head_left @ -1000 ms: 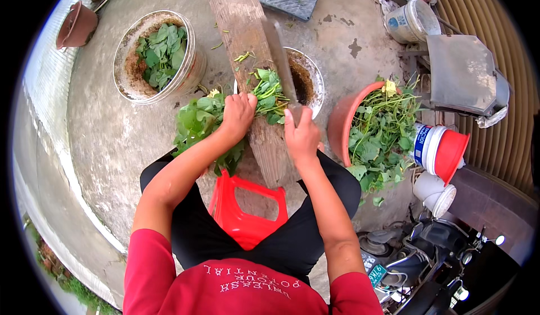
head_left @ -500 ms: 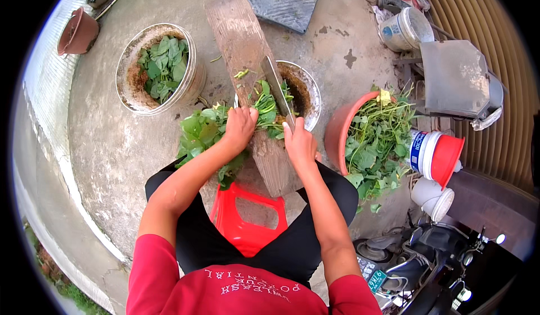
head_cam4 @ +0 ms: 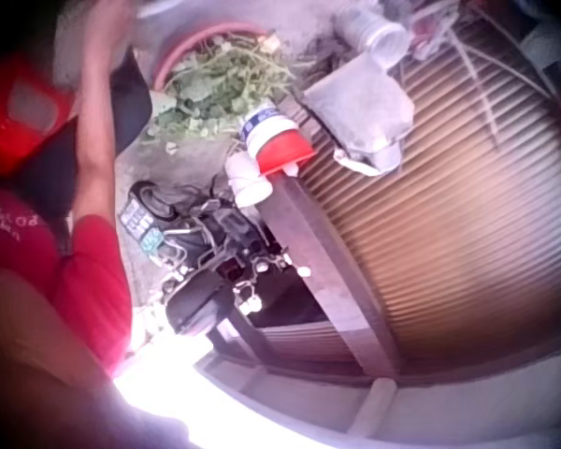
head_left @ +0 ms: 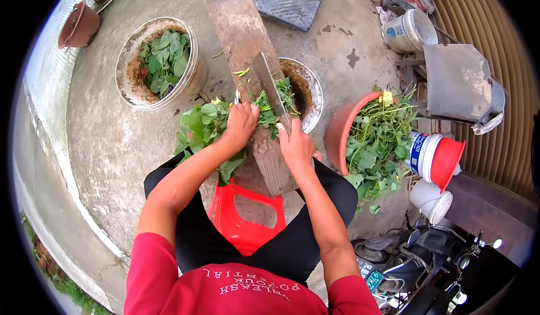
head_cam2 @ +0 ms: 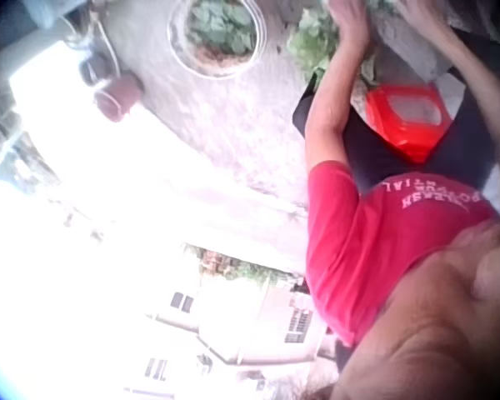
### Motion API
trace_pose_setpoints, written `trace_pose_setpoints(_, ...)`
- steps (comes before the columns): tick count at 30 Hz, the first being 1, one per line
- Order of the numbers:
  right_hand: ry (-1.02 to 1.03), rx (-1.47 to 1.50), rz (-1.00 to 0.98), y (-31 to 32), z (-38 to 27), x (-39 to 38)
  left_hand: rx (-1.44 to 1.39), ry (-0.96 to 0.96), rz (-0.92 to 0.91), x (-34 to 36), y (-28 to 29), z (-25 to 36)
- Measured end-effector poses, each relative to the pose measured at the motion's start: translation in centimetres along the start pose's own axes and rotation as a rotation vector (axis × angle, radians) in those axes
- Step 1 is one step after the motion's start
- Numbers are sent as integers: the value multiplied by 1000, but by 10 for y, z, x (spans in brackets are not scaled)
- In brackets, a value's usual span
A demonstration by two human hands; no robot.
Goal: The person chops a bundle of green leafy vegetables on a wooden block using a cleaver, then gathers the pieces and places them into a red plastic basin.
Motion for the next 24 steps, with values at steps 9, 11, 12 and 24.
trace_pose_setpoints(9, 174, 363, 267, 31, -17, -10, 59, -12, -34, 3, 12, 0)
trace_pose_setpoints(11, -65, -59, -87, 1, 0, 4, 42, -6, 4, 0, 13, 3)
trace_pose_setpoints(12, -84, -4, -120, -2, -2, 1, 36, -16, -19, -3, 8, 4)
trace_pose_setpoints(24, -145, -3, -69, -1, 7, -27, -8, 20, -108, 2, 13, 0)
Point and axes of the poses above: each hand's wrist, its own x-axis towards the middle knuckle, its own y-axis out of the back of the hand, z = x × y, the point moved 4 cm from there along x, towards the middle knuckle, and after that the axes turned 11 degrees about -y, right-handed, at the moved point
